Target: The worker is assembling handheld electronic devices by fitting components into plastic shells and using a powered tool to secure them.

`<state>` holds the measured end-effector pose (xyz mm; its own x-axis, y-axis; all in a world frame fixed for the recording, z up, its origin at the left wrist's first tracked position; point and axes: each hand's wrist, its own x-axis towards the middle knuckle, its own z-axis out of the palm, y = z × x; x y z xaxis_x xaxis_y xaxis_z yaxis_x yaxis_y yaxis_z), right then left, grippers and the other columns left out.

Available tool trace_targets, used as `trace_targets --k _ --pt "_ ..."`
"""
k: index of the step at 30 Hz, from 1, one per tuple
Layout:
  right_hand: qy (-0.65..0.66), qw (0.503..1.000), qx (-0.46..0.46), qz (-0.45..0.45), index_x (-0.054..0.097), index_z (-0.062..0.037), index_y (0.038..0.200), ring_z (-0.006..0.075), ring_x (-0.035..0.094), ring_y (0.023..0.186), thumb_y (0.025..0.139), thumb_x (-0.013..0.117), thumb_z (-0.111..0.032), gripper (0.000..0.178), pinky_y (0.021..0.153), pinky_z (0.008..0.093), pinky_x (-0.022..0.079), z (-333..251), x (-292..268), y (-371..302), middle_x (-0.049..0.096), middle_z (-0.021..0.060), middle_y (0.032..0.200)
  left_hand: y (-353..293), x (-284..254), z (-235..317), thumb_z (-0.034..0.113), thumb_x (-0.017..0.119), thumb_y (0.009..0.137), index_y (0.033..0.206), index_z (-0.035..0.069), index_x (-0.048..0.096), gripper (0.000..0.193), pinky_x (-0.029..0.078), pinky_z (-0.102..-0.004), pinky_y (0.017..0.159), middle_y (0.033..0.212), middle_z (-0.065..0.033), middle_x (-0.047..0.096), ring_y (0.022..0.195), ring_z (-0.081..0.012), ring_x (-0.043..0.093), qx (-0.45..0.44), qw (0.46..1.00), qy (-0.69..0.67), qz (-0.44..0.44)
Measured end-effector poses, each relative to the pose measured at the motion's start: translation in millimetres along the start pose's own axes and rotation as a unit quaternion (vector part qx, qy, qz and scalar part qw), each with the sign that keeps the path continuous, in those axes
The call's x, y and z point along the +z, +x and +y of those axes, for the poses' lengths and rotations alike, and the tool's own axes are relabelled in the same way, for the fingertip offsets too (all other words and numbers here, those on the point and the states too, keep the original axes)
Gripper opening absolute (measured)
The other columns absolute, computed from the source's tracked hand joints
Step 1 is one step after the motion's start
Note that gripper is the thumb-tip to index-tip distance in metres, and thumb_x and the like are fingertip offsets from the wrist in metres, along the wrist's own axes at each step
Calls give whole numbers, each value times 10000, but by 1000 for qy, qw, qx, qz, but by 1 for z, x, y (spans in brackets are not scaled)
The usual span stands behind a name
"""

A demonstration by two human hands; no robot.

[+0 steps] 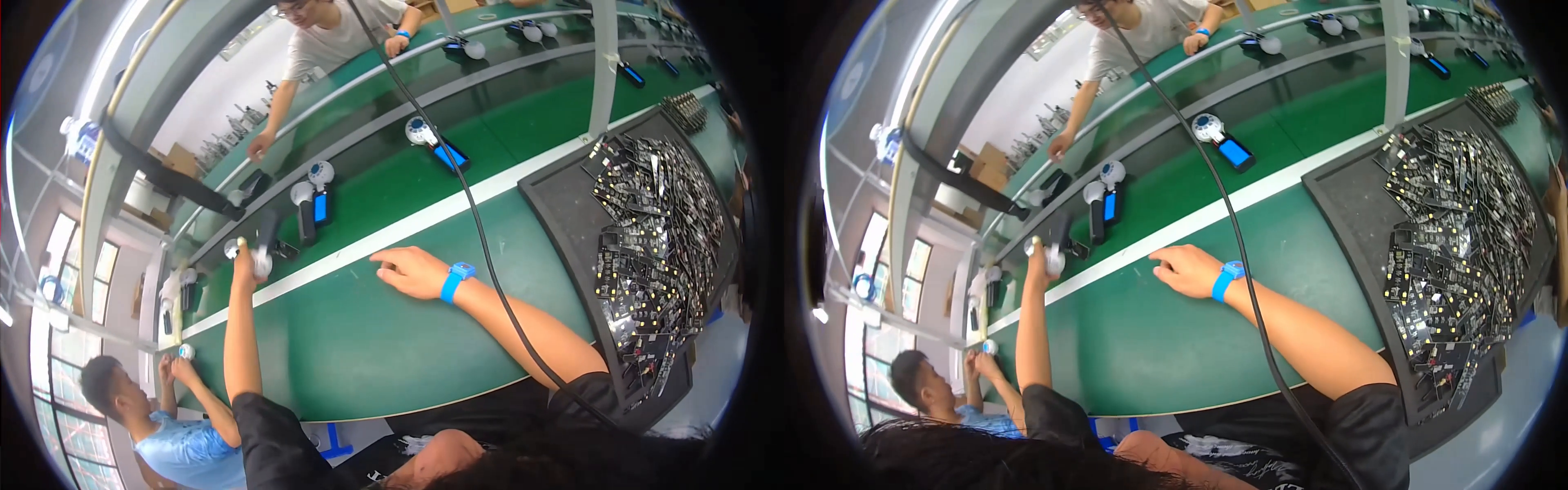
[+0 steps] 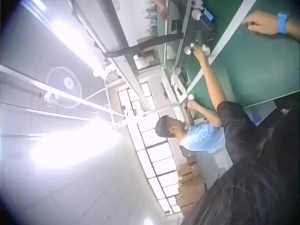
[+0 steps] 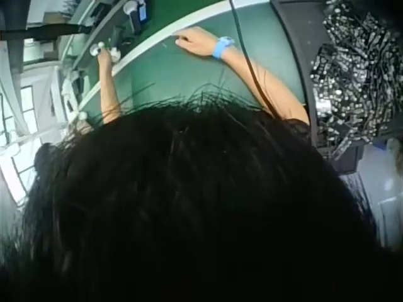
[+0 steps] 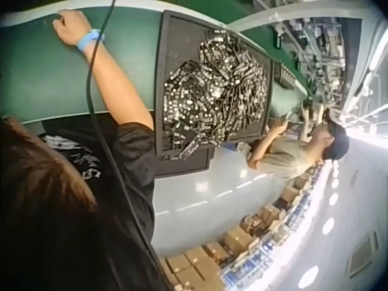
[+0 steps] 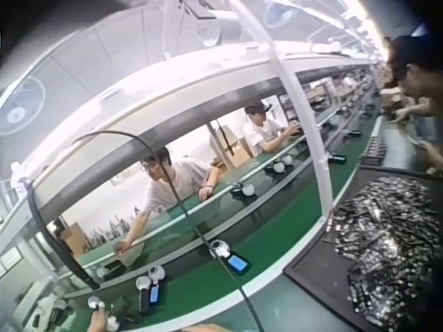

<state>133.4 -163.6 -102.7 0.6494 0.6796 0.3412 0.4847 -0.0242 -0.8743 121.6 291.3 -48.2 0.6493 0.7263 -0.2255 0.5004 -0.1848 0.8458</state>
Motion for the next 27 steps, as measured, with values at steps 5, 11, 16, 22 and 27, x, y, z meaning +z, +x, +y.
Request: trace_targets --k 5,11,16,22,27 --pt "-26 999 -21 -8 642 18 1245 363 696 894 953 594 -178 355 822 433 546 -3 -1 2 733 184 974 104 -9 28 572 519 996 1292 11 568 637 592 -438 808 1186 -177 617 1036 -300 648 181 909 -374 38" --pt "-49 999 -22 -3 652 13 1236 355 699 892 952 594 -159 337 821 424 551 0 1 0 737 179 983 31 80 31 470 642 899 1369 54 538 636 568 -441 841 1215 -182 613 1134 -317 619 263 924 274 -47" --pt "-67 997 -48 -10 654 7 1238 332 706 869 951 592 -150 333 807 416 556 4 -1 -4 737 177 948 18 74 -3 387 724 830 1397 50 502 696 586 -425 757 1154 -190 657 1063 -341 677 405 850 336 -3" --pt "-50 997 28 -49 654 -8 1246 290 716 858 951 573 -153 339 808 395 562 -1 -17 5 739 160 895 -59 36 18 181 569 954 1315 -21 503 419 579 -411 711 1080 -125 663 943 -245 687 83 972 -11 -221" --pt "-337 927 -95 -134 665 -39 1243 350 711 986 874 569 -173 405 822 466 578 -9 -72 10 730 193 1067 -92 46 -16 179 523 979 1316 -64 521 416 536 -354 860 1145 -121 650 1027 -208 649 123 955 -106 -249"
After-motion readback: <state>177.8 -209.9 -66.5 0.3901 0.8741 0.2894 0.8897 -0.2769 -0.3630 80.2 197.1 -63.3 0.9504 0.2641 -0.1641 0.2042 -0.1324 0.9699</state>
